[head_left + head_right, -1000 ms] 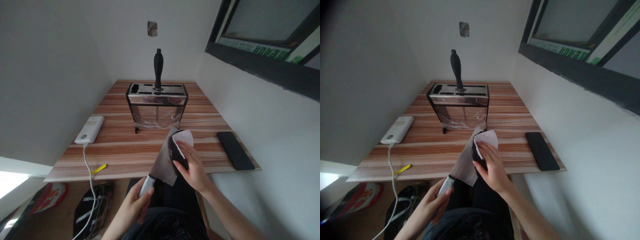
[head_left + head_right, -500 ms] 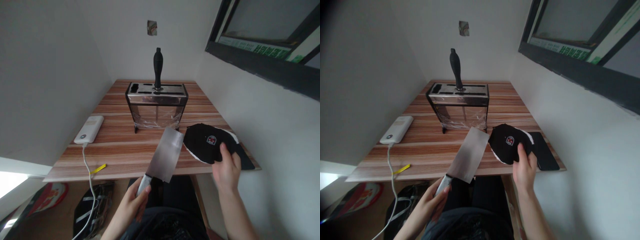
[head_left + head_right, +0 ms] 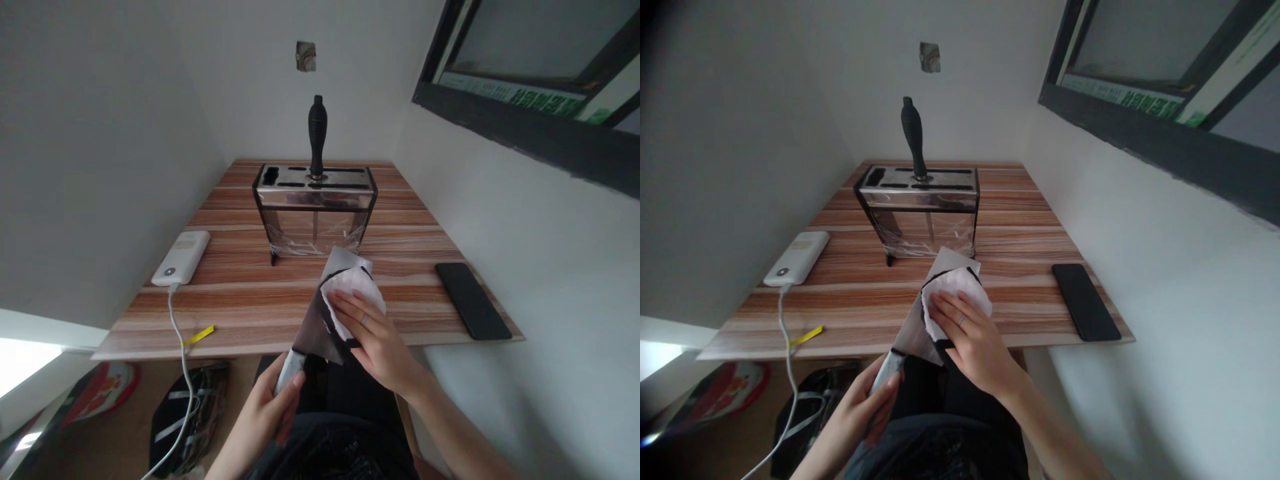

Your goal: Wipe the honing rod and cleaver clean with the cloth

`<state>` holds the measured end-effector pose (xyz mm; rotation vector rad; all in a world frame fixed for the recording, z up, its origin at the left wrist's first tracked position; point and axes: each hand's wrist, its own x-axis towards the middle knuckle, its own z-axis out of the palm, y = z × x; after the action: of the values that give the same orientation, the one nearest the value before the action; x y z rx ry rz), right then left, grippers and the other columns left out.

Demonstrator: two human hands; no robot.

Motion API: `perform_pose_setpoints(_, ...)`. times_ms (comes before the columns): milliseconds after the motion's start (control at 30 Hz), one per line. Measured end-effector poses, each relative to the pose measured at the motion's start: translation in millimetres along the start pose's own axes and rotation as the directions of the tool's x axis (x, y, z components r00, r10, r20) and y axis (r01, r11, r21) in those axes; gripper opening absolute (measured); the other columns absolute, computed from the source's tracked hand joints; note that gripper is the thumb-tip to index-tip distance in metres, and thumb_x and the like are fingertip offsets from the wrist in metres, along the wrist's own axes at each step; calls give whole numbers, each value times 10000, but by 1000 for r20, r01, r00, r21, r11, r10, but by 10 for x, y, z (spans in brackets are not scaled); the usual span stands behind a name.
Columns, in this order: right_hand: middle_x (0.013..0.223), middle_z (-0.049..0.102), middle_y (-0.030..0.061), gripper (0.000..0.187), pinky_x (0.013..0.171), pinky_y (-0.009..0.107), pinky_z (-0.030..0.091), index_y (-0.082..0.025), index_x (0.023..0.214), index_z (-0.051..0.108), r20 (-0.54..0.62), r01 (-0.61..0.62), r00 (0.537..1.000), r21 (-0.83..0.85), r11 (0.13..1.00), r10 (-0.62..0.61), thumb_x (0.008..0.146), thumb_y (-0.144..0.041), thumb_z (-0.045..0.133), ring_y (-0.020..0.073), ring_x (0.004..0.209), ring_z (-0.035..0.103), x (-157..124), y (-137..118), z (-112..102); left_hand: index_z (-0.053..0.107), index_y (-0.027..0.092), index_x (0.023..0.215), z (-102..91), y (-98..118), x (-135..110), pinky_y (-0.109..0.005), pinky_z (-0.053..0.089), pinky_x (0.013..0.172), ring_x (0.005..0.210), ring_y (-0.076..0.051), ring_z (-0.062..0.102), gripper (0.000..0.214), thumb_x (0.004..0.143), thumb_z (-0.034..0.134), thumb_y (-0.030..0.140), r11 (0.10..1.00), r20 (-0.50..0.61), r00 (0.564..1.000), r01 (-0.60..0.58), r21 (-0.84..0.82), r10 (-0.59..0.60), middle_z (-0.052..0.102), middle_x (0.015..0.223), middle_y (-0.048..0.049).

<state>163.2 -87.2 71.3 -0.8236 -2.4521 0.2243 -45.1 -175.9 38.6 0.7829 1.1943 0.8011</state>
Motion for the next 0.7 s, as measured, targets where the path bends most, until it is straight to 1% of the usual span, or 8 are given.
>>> perform_pose_setpoints(67, 1475, 409, 106, 569, 1158, 499, 263, -114, 1400, 388, 74, 44, 996, -43, 998, -41, 837, -55, 449, 226, 1410, 281, -3, 36, -7, 471, 172, 1019, -8, 9, -1, -147, 294, 303, 301, -37, 268, 513, 782, 597, 609, 1000, 29, 1000, 4, 4, -4, 375, 461, 118)
perform_pose_setpoints(133, 1497, 369, 104, 571, 1171, 515, 212, -108, 1423, 348, 120, 64, 991, -77, 995, -55, 862, -96, 454, 231, 1425, 240, -8, 68, -29, 471, 177, 964, -13, 27, -1, -147, 293, 302, 299, -38, 268, 489, 779, 597, 612, 1000, 56, 998, 10, 20, -12, 366, 447, 119)
perform_pose_setpoints(233, 1515, 330, 107, 558, 1174, 519, 185, -106, 1438, 314, 130, 46, 991, -120, 992, -31, 903, -167, 458, 230, 1437, 197, -7, 93, -40, 474, 179, 913, -3, 56, -8, -139, 272, 306, 302, -38, 275, 478, 774, 597, 619, 999, 48, 999, 5, 52, -8, 360, 436, 115)
perform_pose_setpoints(333, 1515, 325, 120, 570, 1174, 512, 179, -92, 1436, 312, 117, 39, 993, -137, 990, -23, 924, -272, 486, 236, 1442, 176, -11, 70, 0, 473, 172, 957, 6, 45, -10, -135, 248, 305, 298, -38, 277, 490, 785, 586, 616, 997, 41, 999, -7, 81, 4, 362, 431, 117)
perform_pose_setpoints(400, 1513, 330, 113, 580, 1180, 494, 161, -97, 1436, 314, 135, 61, 990, -112, 992, -46, 925, -304, 494, 226, 1442, 178, -24, 25, 51, 459, 167, 1034, -4, 11, 5, -137, 242, 298, 292, -42, 269, 516, 798, 570, 613, 997, 51, 999, -10, 79, 6, 355, 425, 124)
perform_pose_setpoints(533, 1524, 319, 70, 585, 1198, 453, 84, -120, 1441, 311, 225, 148, 963, 8, 989, -146, 896, -223, 494, 195, 1447, 156, -63, -98, 168, 431, 145, 1141, -47, -50, 55, -147, 266, 294, 292, -50, 273, 570, 818, 550, 599, 998, 59, 998, -13, 68, 9, 361, 428, 126)
perform_pose_setpoints(600, 1538, 288, 61, 621, 1202, 434, 50, -112, 1453, 285, 273, 175, 944, 60, 983, -184, 875, -200, 496, 188, 1453, 122, -68, -149, 213, 430, 133, 1169, -64, -50, 70, -144, 261, 296, 295, -46, 284, 587, 808, 585, 569, 995, 48, 999, -17, 97, 12, 397, 443, 115)
perform_pose_setpoints(700, 1557, 234, 59, 658, 1202, 411, 15, -103, 1467, 250, 319, 184, 925, 98, 978, -206, 866, -201, 498, 182, 1457, 88, -40, -187, 241, 450, 129, 1171, -75, -18, 70, -141, 232, 291, 296, -33, 275, 593, 776, 644, 526, 991, 19, 999, -31, 131, 28, 432, 482, 102)
